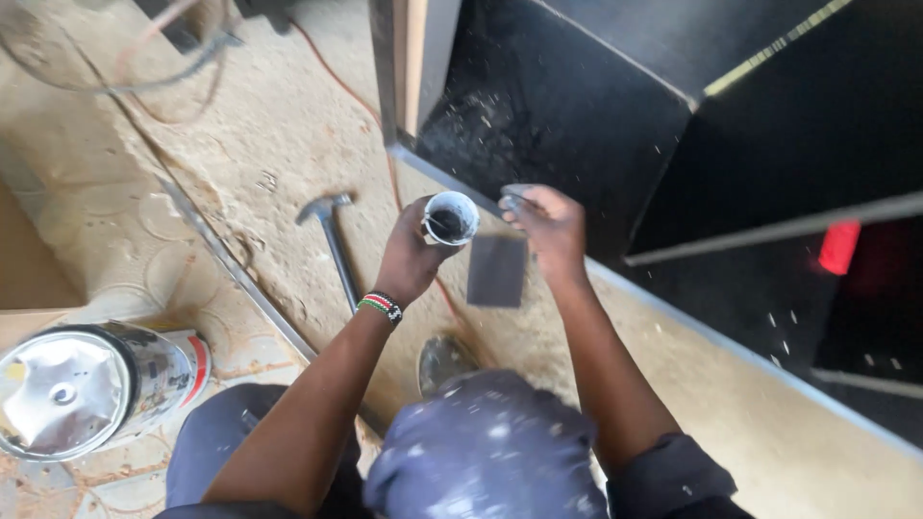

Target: The person fills gaps in a black cabinet using a putty knife and a small container of filler. They scoop the filler from the container and apply it to the seams and edges of the cabinet, smoothing it out with the knife. The person moves around the cabinet to access different areas.

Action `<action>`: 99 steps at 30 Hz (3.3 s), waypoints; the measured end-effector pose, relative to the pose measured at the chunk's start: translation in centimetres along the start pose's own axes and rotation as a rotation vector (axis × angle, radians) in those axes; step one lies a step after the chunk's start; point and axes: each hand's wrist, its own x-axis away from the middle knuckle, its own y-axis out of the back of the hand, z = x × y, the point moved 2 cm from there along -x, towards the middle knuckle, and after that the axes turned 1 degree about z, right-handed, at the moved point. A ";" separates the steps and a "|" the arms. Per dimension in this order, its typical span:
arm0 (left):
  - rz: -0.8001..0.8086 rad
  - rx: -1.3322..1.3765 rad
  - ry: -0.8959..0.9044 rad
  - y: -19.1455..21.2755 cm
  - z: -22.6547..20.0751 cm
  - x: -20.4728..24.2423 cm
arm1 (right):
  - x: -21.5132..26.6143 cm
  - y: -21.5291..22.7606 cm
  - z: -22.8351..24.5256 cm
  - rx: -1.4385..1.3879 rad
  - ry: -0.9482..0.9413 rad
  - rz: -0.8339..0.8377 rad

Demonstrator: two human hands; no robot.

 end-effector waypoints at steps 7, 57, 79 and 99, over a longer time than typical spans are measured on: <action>-0.003 0.129 0.053 -0.6 4.2 5.5 | 9.9 -2.7 4.2 0.126 0.035 0.038; 0.085 -0.238 0.148 0.5 0.0 4.1 | 0.4 1.1 3.0 0.136 0.155 0.122; 0.085 -0.716 -0.264 -2.7 -11.1 -17.0 | -40.2 -3.6 -3.6 0.911 0.250 0.186; 0.165 -0.744 -0.184 -2.4 -8.2 -15.2 | -42.4 -7.0 -3.6 1.393 0.041 0.285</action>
